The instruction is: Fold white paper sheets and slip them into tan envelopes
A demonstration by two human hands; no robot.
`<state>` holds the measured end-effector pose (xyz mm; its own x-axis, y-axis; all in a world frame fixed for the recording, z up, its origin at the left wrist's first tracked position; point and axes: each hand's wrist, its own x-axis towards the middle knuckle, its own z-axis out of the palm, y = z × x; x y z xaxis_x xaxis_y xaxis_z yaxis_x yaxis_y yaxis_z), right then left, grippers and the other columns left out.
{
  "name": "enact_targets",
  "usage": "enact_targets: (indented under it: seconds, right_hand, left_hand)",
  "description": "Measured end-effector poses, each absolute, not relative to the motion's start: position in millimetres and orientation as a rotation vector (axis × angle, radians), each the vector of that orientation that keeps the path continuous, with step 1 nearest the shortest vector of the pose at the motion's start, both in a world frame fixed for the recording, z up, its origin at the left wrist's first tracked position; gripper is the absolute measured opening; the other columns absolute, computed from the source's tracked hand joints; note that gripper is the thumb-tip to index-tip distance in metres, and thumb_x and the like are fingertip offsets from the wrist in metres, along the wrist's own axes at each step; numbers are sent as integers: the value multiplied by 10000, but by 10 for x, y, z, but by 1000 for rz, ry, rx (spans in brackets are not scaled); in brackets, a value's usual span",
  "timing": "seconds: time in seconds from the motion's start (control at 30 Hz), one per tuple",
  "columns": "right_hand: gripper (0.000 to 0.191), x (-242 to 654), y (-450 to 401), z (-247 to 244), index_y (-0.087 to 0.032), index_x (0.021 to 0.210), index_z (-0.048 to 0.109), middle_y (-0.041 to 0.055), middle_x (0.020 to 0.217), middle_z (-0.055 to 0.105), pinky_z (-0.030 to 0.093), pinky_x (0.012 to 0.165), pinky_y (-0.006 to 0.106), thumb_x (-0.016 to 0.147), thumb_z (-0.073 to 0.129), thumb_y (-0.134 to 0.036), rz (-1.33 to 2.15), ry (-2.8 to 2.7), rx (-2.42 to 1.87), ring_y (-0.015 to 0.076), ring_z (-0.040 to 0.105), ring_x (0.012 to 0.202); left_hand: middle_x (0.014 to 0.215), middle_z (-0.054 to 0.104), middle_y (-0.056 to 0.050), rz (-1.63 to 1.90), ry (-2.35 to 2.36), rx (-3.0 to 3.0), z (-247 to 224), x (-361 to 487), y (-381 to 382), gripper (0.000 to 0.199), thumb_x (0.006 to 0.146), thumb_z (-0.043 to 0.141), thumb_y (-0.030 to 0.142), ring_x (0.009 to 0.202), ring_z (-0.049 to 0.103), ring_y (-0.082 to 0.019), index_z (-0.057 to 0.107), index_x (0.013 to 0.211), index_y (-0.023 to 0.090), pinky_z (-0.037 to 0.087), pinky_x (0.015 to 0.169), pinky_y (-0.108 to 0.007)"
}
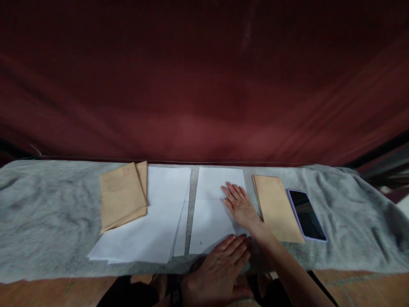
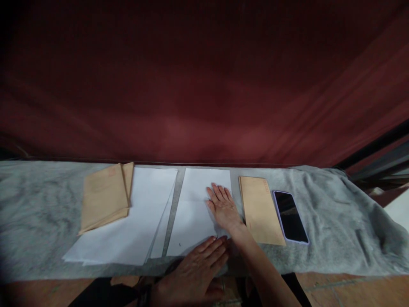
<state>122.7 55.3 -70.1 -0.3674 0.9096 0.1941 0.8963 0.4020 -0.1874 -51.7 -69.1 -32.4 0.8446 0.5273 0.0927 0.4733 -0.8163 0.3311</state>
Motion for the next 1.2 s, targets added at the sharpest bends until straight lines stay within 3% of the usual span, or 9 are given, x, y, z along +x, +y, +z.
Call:
enact_targets:
  seconds: [0.3, 0.47, 0.87, 1.2]
  right_hand:
    - [532, 1215, 630, -706, -249, 1584, 354, 55, 1674, 274, 231, 1254, 486, 1083, 328, -426, 16, -2348, -1731, 255, 270, 1545]
    - [531, 1211, 623, -719, -230, 1579, 367, 76, 1661, 300, 237, 1250, 495, 1079, 345, -406, -5, -2344, -1718, 261, 286, 1539]
    - [528, 1214, 618, -742, -234, 1578, 371, 78, 1656, 317, 244, 1244, 500, 1078, 348, -402, -4, -2324, -1688, 262, 294, 1536]
    - [527, 1238, 582, -725, -221, 1569, 389, 80, 1643, 345, 263, 1235, 494, 1072, 370, -396, -13, -2313, -1691, 264, 311, 1529]
  left_hand:
    - [1646, 351, -76, 263, 662, 2677, -235, -555, -640, 766, 1006, 345, 660, 1549, 252, -195, 302, 1589, 165, 216, 1268, -335]
    - [1667, 301, -72, 316, 945, 2673, -373, -573, -567, 667, 1051, 358, 521, 1547, 257, -188, 231, 1611, 183, 236, 1270, -364]
    - [1636, 345, -180, 438, 1382, 2704, -625, -535, -199, 708, 1028, 405, 517, 1533, 296, -279, 261, 1581, 98, 293, 1246, -506]
    - [1614, 372, -212, 553, 1614, 2677, -730, -535, 6, 712, 1026, 403, 475, 1512, 342, -299, 220, 1594, 89, 305, 1231, -531]
